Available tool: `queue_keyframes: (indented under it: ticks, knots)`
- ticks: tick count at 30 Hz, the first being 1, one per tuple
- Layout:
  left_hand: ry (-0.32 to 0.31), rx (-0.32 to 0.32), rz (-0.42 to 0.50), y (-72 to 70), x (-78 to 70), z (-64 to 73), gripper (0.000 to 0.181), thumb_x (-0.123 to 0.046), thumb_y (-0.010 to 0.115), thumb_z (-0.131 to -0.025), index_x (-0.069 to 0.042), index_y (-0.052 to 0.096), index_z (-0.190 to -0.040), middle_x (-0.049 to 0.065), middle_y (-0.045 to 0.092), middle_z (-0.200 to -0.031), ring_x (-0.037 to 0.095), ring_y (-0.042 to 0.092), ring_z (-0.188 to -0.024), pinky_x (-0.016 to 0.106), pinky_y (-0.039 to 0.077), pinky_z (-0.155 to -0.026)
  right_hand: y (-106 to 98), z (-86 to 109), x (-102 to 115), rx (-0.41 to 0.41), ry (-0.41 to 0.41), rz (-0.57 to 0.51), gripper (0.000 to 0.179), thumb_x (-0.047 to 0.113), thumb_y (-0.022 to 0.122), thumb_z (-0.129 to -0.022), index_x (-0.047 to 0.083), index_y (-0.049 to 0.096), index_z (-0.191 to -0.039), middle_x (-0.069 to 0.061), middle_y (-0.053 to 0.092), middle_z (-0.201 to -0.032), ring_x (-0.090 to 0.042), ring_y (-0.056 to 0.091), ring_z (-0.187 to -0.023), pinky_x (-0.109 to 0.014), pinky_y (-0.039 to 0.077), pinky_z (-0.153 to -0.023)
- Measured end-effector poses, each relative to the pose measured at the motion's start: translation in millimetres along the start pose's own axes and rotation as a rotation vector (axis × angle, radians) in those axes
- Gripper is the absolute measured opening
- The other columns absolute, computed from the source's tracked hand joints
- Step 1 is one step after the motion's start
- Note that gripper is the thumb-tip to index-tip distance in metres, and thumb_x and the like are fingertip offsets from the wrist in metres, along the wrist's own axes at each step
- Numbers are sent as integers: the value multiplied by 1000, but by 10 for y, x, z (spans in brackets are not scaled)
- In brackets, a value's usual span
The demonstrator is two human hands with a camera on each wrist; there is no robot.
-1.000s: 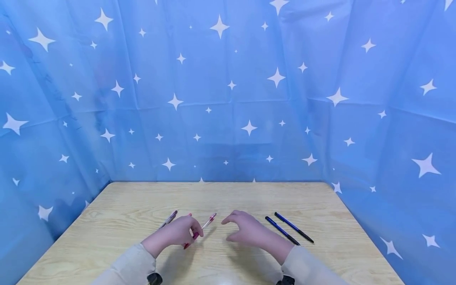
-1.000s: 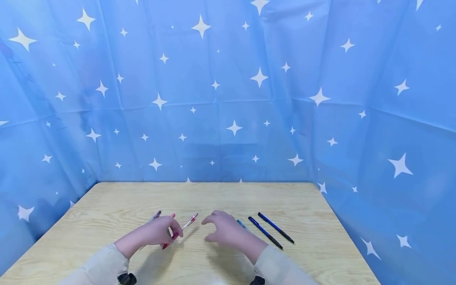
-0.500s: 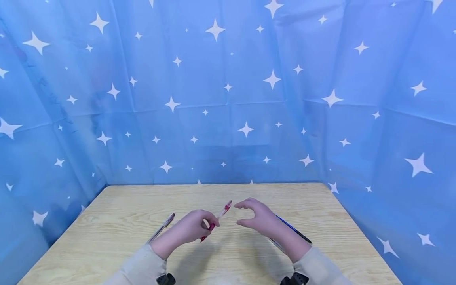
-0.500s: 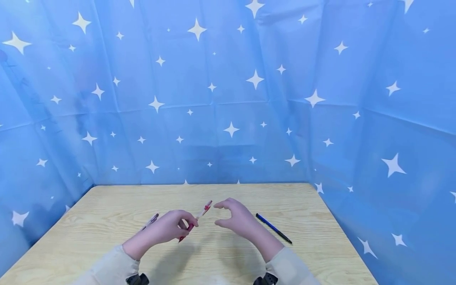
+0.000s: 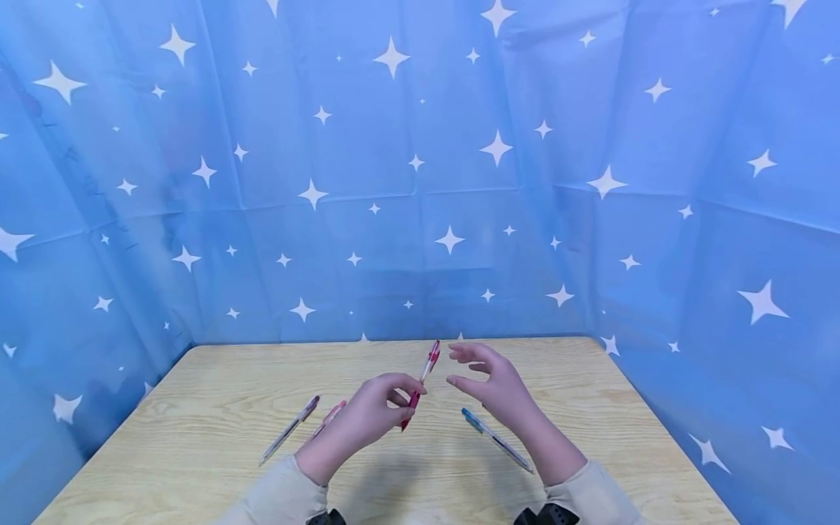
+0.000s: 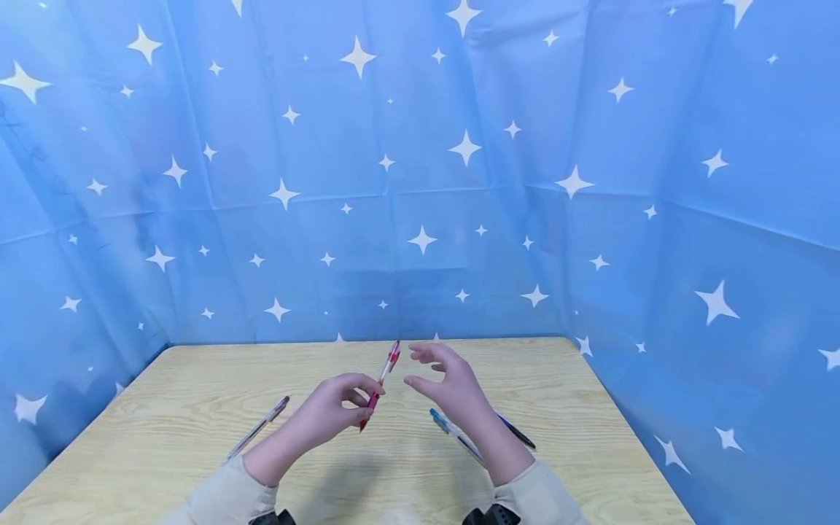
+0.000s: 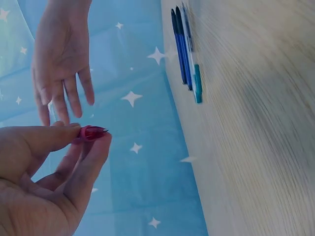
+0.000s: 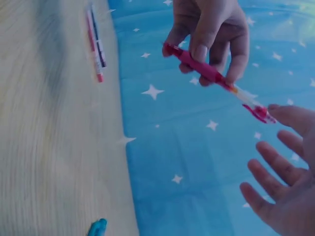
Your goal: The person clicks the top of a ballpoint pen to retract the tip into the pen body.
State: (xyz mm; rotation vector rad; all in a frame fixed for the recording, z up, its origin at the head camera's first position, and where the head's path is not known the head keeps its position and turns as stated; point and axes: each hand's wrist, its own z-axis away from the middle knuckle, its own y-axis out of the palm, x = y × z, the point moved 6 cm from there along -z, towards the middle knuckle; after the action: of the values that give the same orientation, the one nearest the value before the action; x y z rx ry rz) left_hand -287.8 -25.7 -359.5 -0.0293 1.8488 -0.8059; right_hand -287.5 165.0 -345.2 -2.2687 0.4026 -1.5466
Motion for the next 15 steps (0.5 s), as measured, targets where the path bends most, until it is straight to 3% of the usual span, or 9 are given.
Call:
queue_keyframes:
  ticks: [5, 15]
  knots:
    - [36, -41, 31, 52, -103, -25, 29, 11, 67, -85, -9, 71, -106, 9, 63, -112, 17, 67, -86, 26, 56, -63, -36, 12, 64, -28, 16, -68, 49, 25, 74, -88, 17, 58, -134, -5, 63, -120, -28, 57, -114, -49, 48, -95]
    - [98, -111, 92, 203, -291, -58, 27, 10, 70, -84, -7, 70, -106, 4, 64, -106, 18, 66, -87, 25, 56, -62, -95, -11, 216, -117, -10, -279, 45, 22, 69, -93, 15, 56, -136, -11, 66, -115, -22, 61, -108, -41, 50, -95]
